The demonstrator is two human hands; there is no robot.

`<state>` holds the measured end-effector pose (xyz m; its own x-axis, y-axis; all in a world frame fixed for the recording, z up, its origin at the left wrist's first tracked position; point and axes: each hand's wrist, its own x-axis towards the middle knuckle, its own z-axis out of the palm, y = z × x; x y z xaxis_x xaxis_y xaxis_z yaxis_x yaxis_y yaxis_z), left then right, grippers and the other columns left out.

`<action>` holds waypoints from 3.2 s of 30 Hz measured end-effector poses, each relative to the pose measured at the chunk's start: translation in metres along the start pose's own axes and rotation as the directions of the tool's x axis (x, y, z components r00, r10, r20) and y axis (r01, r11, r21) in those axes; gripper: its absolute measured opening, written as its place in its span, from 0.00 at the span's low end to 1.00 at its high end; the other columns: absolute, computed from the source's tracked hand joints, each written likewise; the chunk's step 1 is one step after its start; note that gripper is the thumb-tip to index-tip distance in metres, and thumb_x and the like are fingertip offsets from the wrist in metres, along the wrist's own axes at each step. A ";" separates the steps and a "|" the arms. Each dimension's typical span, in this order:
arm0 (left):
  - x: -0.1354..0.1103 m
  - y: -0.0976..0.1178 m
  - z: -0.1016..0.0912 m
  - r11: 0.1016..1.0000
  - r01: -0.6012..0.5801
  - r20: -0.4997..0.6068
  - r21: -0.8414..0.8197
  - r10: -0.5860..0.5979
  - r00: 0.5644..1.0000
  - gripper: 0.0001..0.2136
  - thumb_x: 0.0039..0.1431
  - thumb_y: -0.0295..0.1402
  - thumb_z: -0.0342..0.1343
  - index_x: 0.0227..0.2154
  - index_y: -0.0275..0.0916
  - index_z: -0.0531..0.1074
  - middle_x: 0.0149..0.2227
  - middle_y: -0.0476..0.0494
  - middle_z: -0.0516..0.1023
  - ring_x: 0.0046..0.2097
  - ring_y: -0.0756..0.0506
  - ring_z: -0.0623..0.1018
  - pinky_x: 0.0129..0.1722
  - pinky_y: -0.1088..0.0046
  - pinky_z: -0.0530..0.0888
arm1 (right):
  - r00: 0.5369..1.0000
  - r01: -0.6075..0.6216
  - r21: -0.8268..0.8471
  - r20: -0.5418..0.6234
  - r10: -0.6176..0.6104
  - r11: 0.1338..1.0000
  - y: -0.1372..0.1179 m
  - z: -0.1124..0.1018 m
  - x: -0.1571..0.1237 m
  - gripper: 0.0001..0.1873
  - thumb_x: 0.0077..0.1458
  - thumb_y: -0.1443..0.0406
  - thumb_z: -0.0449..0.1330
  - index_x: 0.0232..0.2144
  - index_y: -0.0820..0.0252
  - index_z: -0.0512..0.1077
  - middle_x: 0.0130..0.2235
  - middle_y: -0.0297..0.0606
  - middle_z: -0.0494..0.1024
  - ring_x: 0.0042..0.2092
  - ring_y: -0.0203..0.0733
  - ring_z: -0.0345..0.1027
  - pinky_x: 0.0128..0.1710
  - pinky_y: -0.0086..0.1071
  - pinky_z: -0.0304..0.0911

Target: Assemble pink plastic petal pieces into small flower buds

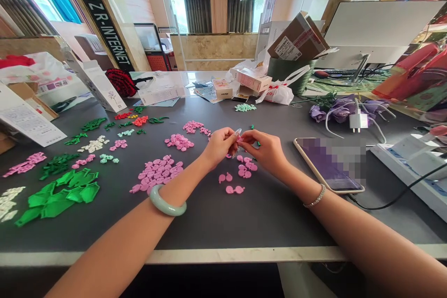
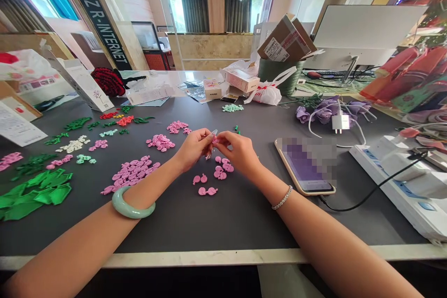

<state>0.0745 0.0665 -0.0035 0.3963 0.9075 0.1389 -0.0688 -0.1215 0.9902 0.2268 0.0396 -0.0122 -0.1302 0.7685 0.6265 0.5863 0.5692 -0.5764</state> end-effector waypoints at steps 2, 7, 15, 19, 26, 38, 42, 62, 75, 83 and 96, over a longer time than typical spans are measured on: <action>-0.001 0.001 0.001 1.000 0.013 -0.005 0.007 -0.013 1.000 0.15 0.60 0.38 0.54 0.23 0.35 0.61 0.17 0.53 0.67 0.16 0.57 0.65 0.16 0.84 0.61 | 1.000 0.028 -0.038 -0.003 -0.028 0.999 0.000 0.000 0.000 0.06 0.53 0.61 0.60 0.30 0.57 0.73 0.30 0.35 0.77 0.32 0.37 0.71 0.35 0.29 0.65; -0.002 0.001 0.003 0.999 0.031 -0.038 0.020 -0.030 0.999 0.15 0.60 0.37 0.55 0.22 0.35 0.62 0.16 0.53 0.66 0.15 0.57 0.64 0.15 0.84 0.60 | 0.998 0.059 -0.060 0.016 -0.058 0.996 0.003 0.002 -0.001 0.05 0.53 0.63 0.59 0.30 0.58 0.73 0.30 0.35 0.77 0.31 0.37 0.70 0.34 0.28 0.64; -0.006 -0.001 0.010 0.998 0.020 -0.121 -0.054 -0.027 0.992 0.15 0.57 0.37 0.58 0.21 0.34 0.64 0.16 0.54 0.65 0.16 0.57 0.62 0.15 0.83 0.59 | 0.993 0.113 -0.093 0.026 -0.111 0.989 0.005 0.003 -0.003 0.09 0.55 0.65 0.55 0.35 0.58 0.75 0.33 0.37 0.77 0.33 0.37 0.70 0.36 0.29 0.64; -0.008 -0.002 0.013 0.996 0.009 -0.138 -0.090 -0.021 0.990 0.14 0.57 0.36 0.58 0.21 0.34 0.65 0.17 0.53 0.65 0.16 0.57 0.63 0.16 0.82 0.59 | 0.985 0.171 -0.124 0.018 -0.170 0.977 0.004 0.001 -0.003 0.10 0.56 0.64 0.53 0.35 0.59 0.75 0.31 0.38 0.76 0.32 0.36 0.69 0.35 0.27 0.64; -0.009 -0.005 0.015 0.995 -0.019 -0.150 -0.103 0.003 0.989 0.16 0.55 0.40 0.59 0.21 0.35 0.65 0.16 0.53 0.65 0.16 0.57 0.63 0.15 0.82 0.60 | 0.973 0.223 -0.119 -0.025 -0.227 0.968 0.006 0.006 -0.004 0.09 0.56 0.66 0.53 0.34 0.61 0.73 0.29 0.37 0.76 0.29 0.34 0.68 0.31 0.24 0.63; -0.010 -0.005 0.016 0.990 -0.127 -0.148 -0.064 0.116 0.982 0.18 0.51 0.47 0.60 0.23 0.36 0.65 0.17 0.53 0.66 0.17 0.55 0.65 0.15 0.81 0.61 | 0.997 -0.017 0.145 -0.072 0.027 0.989 -0.001 0.006 -0.003 0.06 0.52 0.65 0.58 0.30 0.61 0.73 0.28 0.35 0.76 0.29 0.34 0.69 0.32 0.25 0.65; -0.009 -0.001 0.016 0.986 -0.164 -0.146 -0.031 0.158 0.977 0.18 0.52 0.48 0.58 0.27 0.35 0.68 0.19 0.53 0.68 0.18 0.55 0.66 0.17 0.81 0.63 | 0.973 -0.141 0.364 -0.121 0.197 0.921 -0.004 0.008 -0.001 0.08 0.49 0.62 0.61 0.30 0.62 0.73 0.29 0.36 0.76 0.29 0.35 0.70 0.31 0.28 0.66; 0.008 -0.005 -0.009 0.983 -0.147 -0.448 -0.108 0.084 0.890 0.07 0.56 0.28 0.56 0.26 0.33 0.65 0.30 0.40 0.77 0.31 0.46 0.80 0.32 0.73 0.77 | 0.868 0.035 -0.463 0.453 0.202 0.885 0.018 -0.007 0.009 0.07 0.56 0.69 0.58 0.32 0.60 0.77 0.36 0.40 0.77 0.40 0.42 0.71 0.39 0.29 0.62; 0.002 0.000 -0.008 0.990 -0.102 -0.334 -0.094 0.065 0.940 0.07 0.52 0.28 0.60 0.29 0.34 0.65 0.27 0.44 0.78 0.28 0.46 0.80 0.32 0.71 0.79 | 0.914 -0.078 -0.331 0.352 0.200 0.940 0.009 -0.009 0.010 0.01 0.51 0.71 0.60 0.28 0.63 0.70 0.27 0.34 0.73 0.28 0.33 0.65 0.29 0.25 0.57; 0.004 -0.003 -0.012 1.000 -0.030 -0.269 -0.009 0.027 0.963 0.07 0.50 0.30 0.61 0.30 0.32 0.71 0.25 0.45 0.76 0.23 0.50 0.76 0.25 0.77 0.75 | 0.967 -0.245 0.068 0.086 0.239 0.967 0.008 -0.008 0.010 0.06 0.46 0.64 0.63 0.23 0.61 0.71 0.21 0.31 0.71 0.25 0.32 0.62 0.28 0.27 0.58; 0.002 0.002 -0.011 0.987 -0.074 -0.249 0.144 0.108 0.962 0.08 0.56 0.35 0.57 0.27 0.36 0.68 0.21 0.52 0.68 0.19 0.55 0.68 0.17 0.83 0.66 | 0.867 -0.467 0.646 0.199 0.458 0.604 0.015 0.002 0.011 0.18 0.35 0.57 0.69 0.25 0.63 0.69 0.26 0.34 0.74 0.30 0.35 0.70 0.39 0.35 0.69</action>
<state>0.0647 0.0725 -0.0018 0.1458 0.9605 0.2372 0.0349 -0.2445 0.9690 0.2322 0.0566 -0.0151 -0.0037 0.9846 0.1746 -0.1011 0.1734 -0.9797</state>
